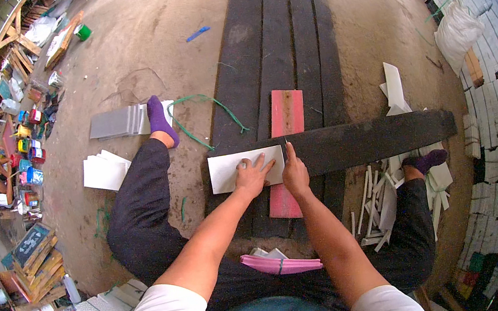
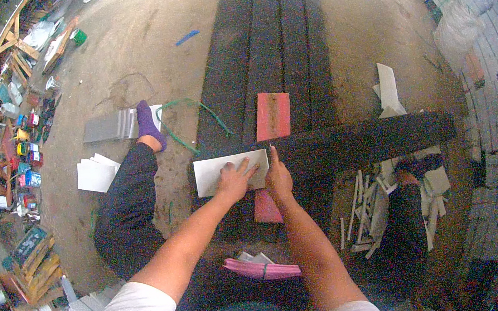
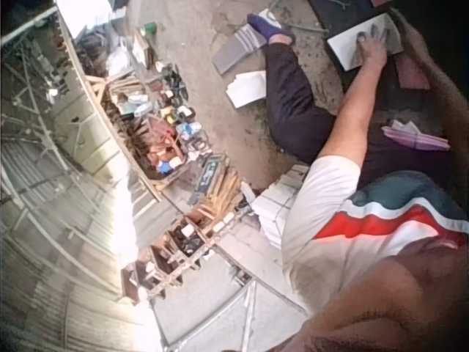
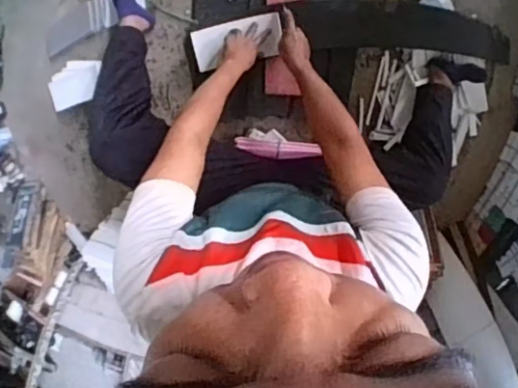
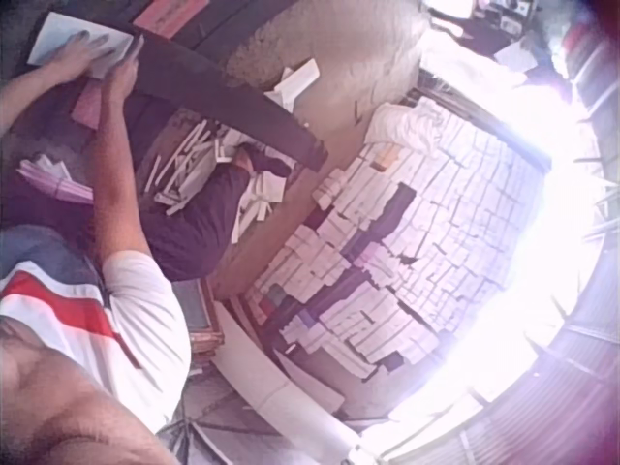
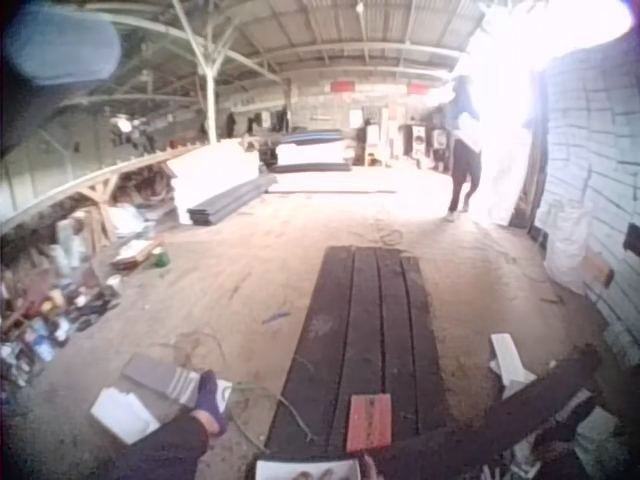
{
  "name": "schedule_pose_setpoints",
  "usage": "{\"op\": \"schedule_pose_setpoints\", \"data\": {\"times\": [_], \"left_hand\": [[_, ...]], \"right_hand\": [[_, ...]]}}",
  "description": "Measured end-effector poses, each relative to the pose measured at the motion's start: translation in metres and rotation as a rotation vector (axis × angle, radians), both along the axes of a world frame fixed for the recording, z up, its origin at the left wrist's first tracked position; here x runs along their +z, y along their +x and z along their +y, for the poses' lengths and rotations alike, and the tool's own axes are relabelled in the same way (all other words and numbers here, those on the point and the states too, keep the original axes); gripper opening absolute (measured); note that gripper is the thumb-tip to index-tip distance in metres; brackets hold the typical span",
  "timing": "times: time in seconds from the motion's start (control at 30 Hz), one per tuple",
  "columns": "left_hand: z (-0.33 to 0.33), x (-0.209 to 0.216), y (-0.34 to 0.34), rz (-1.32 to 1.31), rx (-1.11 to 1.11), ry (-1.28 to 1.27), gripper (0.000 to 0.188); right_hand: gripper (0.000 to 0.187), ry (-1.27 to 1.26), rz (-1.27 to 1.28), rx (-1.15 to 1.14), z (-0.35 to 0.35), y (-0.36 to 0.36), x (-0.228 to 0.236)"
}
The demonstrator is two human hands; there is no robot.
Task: The person sits on the floor and uses a red utility knife to cut white rectangular plates along a black strip. They repeatedly position each plate, score it, and set it aside, handling the plates one at a time.
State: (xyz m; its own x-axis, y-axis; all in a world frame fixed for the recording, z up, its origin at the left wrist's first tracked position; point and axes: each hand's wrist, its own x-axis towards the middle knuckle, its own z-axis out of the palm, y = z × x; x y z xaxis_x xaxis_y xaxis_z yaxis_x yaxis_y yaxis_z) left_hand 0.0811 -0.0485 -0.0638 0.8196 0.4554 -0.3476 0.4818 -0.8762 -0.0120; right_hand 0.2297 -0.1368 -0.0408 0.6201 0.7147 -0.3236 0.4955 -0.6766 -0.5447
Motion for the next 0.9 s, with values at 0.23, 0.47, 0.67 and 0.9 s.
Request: {"op": "schedule_pose_setpoints", "data": {"times": [0.23, 0.47, 0.67, 0.9], "left_hand": [[-0.007, -0.034, 0.008, 0.051, 0.02, 0.126, 0.085], [-0.009, -0.04, 0.007, 0.086, 0.003, 0.182, 0.086], [-0.004, -0.048, 0.012, 0.069, 0.039, 0.098, 0.087], [-0.008, -0.035, 0.018, 0.112, 0.04, 0.082, 0.09]], "right_hand": [[0.066, -0.116, -0.073, 0.096, 0.016, -0.004, 0.008], [0.066, -0.175, -0.092, 0.096, 0.023, -0.012, 0.013], [0.067, -0.192, -0.073, 0.11, 0.022, -0.012, 0.015], [0.066, -0.196, -0.045, 0.114, -0.015, -0.025, 0.025]]}}
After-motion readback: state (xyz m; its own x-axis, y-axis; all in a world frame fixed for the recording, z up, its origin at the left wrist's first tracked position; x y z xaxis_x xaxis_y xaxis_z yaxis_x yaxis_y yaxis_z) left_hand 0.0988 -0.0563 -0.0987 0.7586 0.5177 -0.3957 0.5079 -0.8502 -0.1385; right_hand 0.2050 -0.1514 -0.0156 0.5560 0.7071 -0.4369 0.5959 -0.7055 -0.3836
